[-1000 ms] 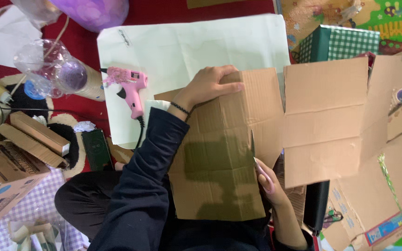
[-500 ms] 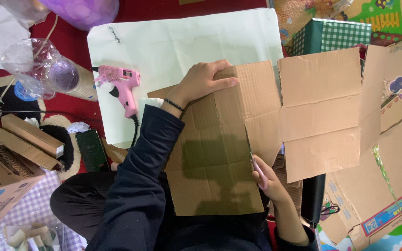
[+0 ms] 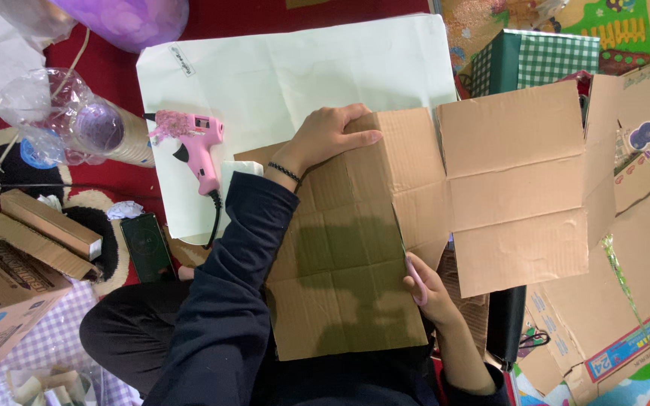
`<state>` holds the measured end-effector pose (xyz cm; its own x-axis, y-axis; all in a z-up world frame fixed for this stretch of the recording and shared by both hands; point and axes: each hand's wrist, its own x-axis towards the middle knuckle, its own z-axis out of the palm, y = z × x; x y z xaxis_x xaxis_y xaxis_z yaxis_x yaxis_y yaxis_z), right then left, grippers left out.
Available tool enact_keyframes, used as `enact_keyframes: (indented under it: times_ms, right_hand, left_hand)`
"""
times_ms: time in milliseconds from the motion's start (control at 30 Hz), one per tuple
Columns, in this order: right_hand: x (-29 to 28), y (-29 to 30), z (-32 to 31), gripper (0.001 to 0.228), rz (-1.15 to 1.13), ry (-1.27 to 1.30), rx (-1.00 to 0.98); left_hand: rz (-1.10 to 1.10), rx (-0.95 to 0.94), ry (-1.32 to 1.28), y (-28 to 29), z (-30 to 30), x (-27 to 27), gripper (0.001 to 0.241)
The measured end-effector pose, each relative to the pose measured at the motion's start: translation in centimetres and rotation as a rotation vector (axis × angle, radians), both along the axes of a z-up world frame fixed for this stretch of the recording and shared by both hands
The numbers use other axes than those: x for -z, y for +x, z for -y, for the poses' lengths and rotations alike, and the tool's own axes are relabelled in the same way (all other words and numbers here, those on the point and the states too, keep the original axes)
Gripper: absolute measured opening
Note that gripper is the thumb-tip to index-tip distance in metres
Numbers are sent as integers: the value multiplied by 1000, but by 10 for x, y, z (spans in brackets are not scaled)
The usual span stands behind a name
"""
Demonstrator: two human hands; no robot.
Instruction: The person cuts a large cardboard sheet into sections using a utility knife and scissors, handling a foam block and moving other cardboard pieces aside on a low table while sitting on the floor.
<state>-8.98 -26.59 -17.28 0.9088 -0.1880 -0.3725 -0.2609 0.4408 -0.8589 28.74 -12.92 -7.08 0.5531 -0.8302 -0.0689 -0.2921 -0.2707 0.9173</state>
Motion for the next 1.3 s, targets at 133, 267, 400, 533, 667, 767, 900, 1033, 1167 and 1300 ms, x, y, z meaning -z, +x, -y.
enact_keyframes:
  times_ms: [133,267,400,533,667,767,900,1033,1167,1300]
  right_hand:
    - [-2,9,-6,55,15,9,26]
    - [-17,17,-10,56,35,-34,25]
    - [-31,26,-9,50,14,-86,-15]
    - [-9,15,-4,36,-10,-85,-5]
    - [-8,15,-4,43,-73,-78,63]
    - [-83,58,-25,47,31,-77,30]
    - [-42,36,-15,45,16,-60,39]
    - [-25,32,-11,34,43,-73,18]
    - [-64,55,-18,47,68,-136,26]
    - [-86,65,-25,43,72,-121,29]
  left_hand:
    - [-62,1,-14,-1,-4,3,41]
    - [-98,-2,-24,-2,-8,5,42]
    - [-90,9,-26,-1,-8,0,43]
    - [-50,25,-4,-3,-7,-2,43]
    - [-57,40,9,-5,-7,-3,45]
    - [-73,42,-3,-5,-8,-4,46]
    - [-68,26,-11,-4,-11,-7,46]
    - [-62,37,-15,-5,-12,-11,46]
    - [-59,66,-57,-10,-13,-15,51]
    - [-25,51,-53,-5,-15,-19,51]
